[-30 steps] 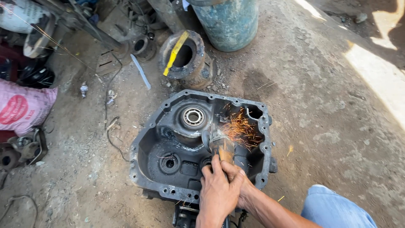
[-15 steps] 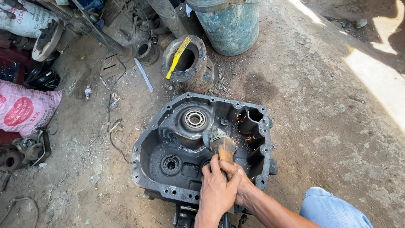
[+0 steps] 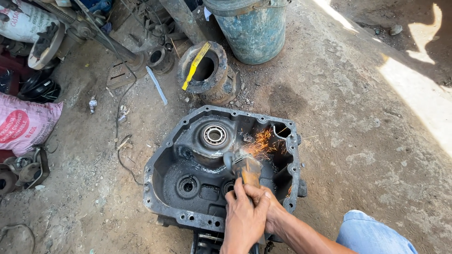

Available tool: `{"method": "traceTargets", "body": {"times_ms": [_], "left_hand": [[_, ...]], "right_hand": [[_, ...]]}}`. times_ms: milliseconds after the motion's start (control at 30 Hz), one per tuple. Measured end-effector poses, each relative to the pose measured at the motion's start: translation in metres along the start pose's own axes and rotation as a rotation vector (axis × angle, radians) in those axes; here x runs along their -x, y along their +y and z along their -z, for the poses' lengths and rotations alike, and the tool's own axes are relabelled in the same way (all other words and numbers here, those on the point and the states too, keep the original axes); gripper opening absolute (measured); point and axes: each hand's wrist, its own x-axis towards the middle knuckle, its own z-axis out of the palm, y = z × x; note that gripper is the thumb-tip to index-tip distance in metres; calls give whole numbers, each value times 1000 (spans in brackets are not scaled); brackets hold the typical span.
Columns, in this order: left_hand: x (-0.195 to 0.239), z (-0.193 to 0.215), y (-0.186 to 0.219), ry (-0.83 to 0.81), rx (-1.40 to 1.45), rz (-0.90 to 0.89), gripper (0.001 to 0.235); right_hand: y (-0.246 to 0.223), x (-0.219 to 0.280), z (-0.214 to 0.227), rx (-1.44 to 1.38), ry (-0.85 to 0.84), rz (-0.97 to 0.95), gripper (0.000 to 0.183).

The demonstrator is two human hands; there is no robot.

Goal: The person uses an angle grinder to grind the interior surfaces of a metal engine or transmission casing. They move the tool between different internal compartments and edges of the casing while stabilizing it on the ground.

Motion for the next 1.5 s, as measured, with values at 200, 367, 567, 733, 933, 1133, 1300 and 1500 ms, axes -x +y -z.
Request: {"method": "traceTargets", "body": {"times_ms": [200,367,567,733,933,1133,1300,1500], "left_hand": [[4,1,-6,68,-18,-13,95],[-3,4,-1,29,-34,-60,93],[12,14,20,-9,-242,19,84],[4,18,29,-28,-284,-2,85],[8,24,41,-90,-448,24,83],[5,38,49,-151,-421,38,64],[-9,35,40,-154,-290,42,79],[-15,29,31,-134,-169,54,91]], "right_hand": [[-3,8,-2,3,-7,-50,24],[4,5,-4,7,-2,-56,24],[9,5,1,5,14,-55,24],[6,2,-1,5,20,-54,24],[7,-4,-19,-4,27,-34,24],[8,-3,-19,-21,41,-24,23],[-3,-4,-23,-26,35,-9,23],[-10,-6,-19,-25,43,-3,23]]}}
